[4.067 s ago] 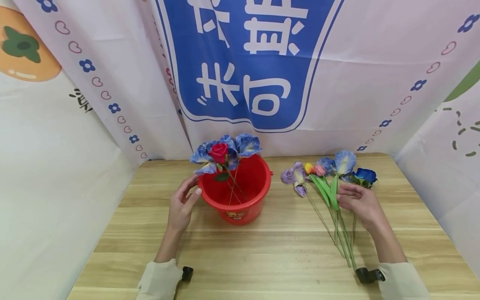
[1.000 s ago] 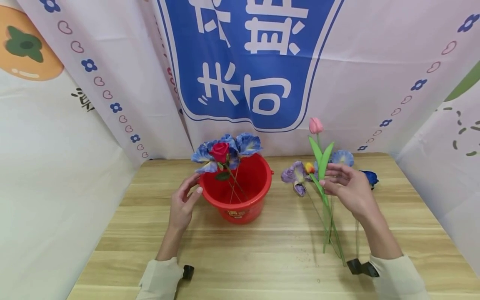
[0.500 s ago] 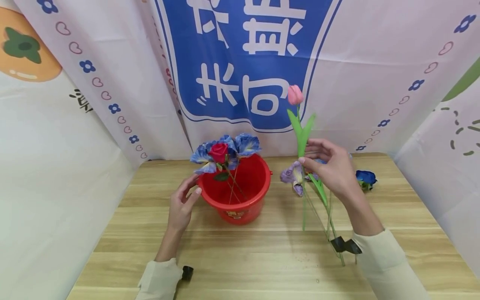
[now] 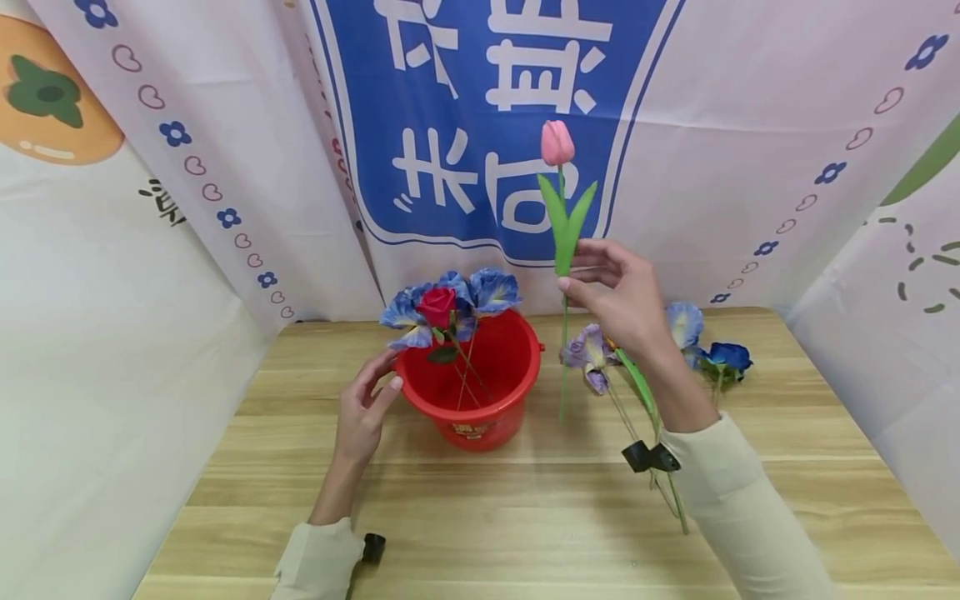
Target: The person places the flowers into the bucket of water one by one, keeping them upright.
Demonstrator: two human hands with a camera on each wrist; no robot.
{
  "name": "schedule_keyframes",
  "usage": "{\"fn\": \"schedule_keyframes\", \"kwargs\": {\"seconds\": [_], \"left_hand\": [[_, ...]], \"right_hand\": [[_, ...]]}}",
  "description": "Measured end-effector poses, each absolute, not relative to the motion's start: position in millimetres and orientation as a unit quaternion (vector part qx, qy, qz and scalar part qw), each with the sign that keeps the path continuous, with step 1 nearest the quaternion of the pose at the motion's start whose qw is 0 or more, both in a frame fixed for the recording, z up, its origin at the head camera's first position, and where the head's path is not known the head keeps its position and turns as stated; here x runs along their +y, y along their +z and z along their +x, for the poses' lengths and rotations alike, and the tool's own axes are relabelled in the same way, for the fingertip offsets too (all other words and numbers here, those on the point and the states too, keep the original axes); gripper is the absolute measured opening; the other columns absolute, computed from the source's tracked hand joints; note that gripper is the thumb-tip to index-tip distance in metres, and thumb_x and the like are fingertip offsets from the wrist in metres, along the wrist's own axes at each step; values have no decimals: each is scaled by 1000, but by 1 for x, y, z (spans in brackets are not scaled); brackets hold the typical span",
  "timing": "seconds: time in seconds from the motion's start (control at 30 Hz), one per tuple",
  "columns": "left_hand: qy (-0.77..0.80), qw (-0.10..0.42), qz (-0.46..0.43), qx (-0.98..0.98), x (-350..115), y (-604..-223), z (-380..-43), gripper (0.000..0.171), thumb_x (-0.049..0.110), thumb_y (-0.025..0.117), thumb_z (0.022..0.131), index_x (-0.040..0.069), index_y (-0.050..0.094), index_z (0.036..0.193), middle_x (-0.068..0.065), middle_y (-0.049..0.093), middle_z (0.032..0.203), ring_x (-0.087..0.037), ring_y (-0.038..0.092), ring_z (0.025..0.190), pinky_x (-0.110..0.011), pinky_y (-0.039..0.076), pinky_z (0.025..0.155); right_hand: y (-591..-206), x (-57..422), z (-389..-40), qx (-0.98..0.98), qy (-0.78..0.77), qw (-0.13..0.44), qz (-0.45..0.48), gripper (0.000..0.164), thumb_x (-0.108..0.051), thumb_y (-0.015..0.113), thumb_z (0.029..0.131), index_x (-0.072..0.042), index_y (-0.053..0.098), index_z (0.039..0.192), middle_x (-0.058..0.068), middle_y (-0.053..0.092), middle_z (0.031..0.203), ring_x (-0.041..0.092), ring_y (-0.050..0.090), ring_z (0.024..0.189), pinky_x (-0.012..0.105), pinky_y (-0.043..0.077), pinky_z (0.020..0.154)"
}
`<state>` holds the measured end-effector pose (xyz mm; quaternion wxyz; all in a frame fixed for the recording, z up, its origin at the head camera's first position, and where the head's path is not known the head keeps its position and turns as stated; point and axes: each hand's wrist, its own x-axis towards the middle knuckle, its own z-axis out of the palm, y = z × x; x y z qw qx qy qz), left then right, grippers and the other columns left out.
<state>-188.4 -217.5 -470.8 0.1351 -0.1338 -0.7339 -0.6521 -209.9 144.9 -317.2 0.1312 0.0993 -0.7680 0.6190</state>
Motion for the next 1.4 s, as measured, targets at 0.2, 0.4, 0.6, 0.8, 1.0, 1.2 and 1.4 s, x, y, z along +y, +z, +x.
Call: {"fn": "schedule_keyframes", "kwargs": {"seconds": [0.2, 0.4, 0.6, 0.8, 1.0, 1.2, 1.4], "left_hand": [[-653, 135, -134, -733, -218, -472, -189, 47, 4, 62, 105, -1, 56, 152, -13, 59, 151, -14, 59, 134, -18, 57, 103], [-652, 135, -133, -734, -218, -472, -189, 47, 5, 62, 106, 0, 57, 152, -7, 60, 149, -13, 59, 134, -18, 57, 102], [-650, 136, -134, -736, -217, -472, -189, 47, 5, 62, 106, -1, 57, 152, -6, 61, 149, -13, 60, 134, -18, 57, 102], [-651, 138, -137, -734, -217, -472, -189, 46, 4, 62, 106, -2, 56, 151, -8, 61, 149, -12, 60, 133, -18, 58, 102], [-654, 139, -137, -730, -218, -473, -189, 46, 3, 61, 105, -2, 56, 151, -14, 60, 149, -13, 60, 133, -18, 58, 101], [-655, 136, -136, -731, -218, -473, -189, 47, 4, 62, 105, -2, 56, 152, -18, 58, 151, -13, 59, 134, -18, 58, 102], [-656, 135, -138, -730, -218, -472, -189, 47, 4, 62, 105, -2, 55, 152, -20, 58, 152, -14, 59, 134, -18, 58, 102]], "right_hand": [[-312, 126, -219, -734, 650, 150, 124, 45, 1, 78, 95, -1, 65, 138, 19, 72, 124, 17, 76, 99, 29, 68, 78], [-307, 109, -224, -717, 661, 177, 132, 45, 3, 79, 94, -1, 67, 136, 19, 74, 123, 22, 76, 98, 30, 68, 76], [-309, 96, -231, -709, 663, 202, 134, 45, 3, 80, 93, -1, 67, 136, 19, 75, 121, 26, 77, 99, 28, 68, 76], [-316, 84, -232, -714, 661, 187, 131, 43, 2, 80, 93, -4, 69, 134, 16, 76, 119, 29, 77, 102, 29, 68, 78], [-327, 69, -230, -730, 650, 163, 131, 42, -1, 81, 94, -6, 70, 134, 13, 77, 118, 26, 77, 105, 34, 67, 90], [-342, 58, -231, -756, 621, 152, 139, 43, 1, 81, 93, -2, 69, 134, 16, 77, 117, 28, 78, 105, 40, 66, 96], [-352, 50, -231, -780, 600, 131, 122, 40, 1, 82, 92, -2, 70, 131, 17, 78, 116, 29, 79, 103, 39, 67, 91]]}}
